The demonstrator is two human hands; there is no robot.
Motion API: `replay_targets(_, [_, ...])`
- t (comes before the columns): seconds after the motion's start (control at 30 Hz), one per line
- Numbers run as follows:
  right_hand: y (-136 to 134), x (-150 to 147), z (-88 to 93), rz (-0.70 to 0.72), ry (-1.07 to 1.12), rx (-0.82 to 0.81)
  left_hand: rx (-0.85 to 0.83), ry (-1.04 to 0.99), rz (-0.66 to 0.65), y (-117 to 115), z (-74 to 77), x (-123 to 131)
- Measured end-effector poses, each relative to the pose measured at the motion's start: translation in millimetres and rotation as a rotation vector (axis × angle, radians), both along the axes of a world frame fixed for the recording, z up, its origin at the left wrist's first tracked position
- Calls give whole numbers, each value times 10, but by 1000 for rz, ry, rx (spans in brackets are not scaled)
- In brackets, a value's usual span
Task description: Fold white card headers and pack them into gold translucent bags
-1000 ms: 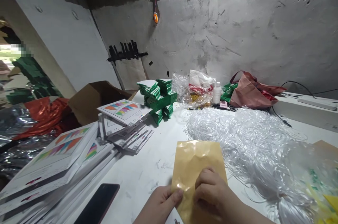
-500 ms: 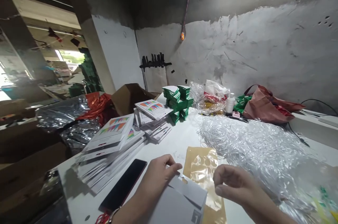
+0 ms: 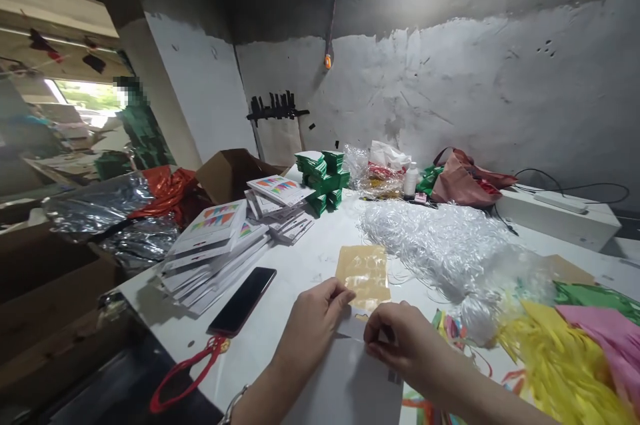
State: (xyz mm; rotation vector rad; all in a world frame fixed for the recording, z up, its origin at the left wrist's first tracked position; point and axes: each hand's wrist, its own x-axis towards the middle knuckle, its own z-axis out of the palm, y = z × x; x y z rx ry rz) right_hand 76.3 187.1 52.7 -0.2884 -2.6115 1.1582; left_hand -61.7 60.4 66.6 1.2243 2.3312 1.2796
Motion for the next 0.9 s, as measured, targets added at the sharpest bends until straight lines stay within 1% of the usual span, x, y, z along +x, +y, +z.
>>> replay_targets(0.13, [-91,109,-25,-35,22,136,17,0,-3,-90,8,142])
replay_targets(0.27, [-148,173,-82,-46,43,164,34,9,0,-136,10,216])
replay_targets(0.5, [-203,258,-123,-82,65,213,52,-7,-26,-135,-15,300])
replay_targets(0.73, [-262,348,-292,-119,226,372,59,-30,-82,-131,-38,388])
replay_targets(0.9, [-291,430,-396,-146,309,432,58,-63,-113,-142,-64,446])
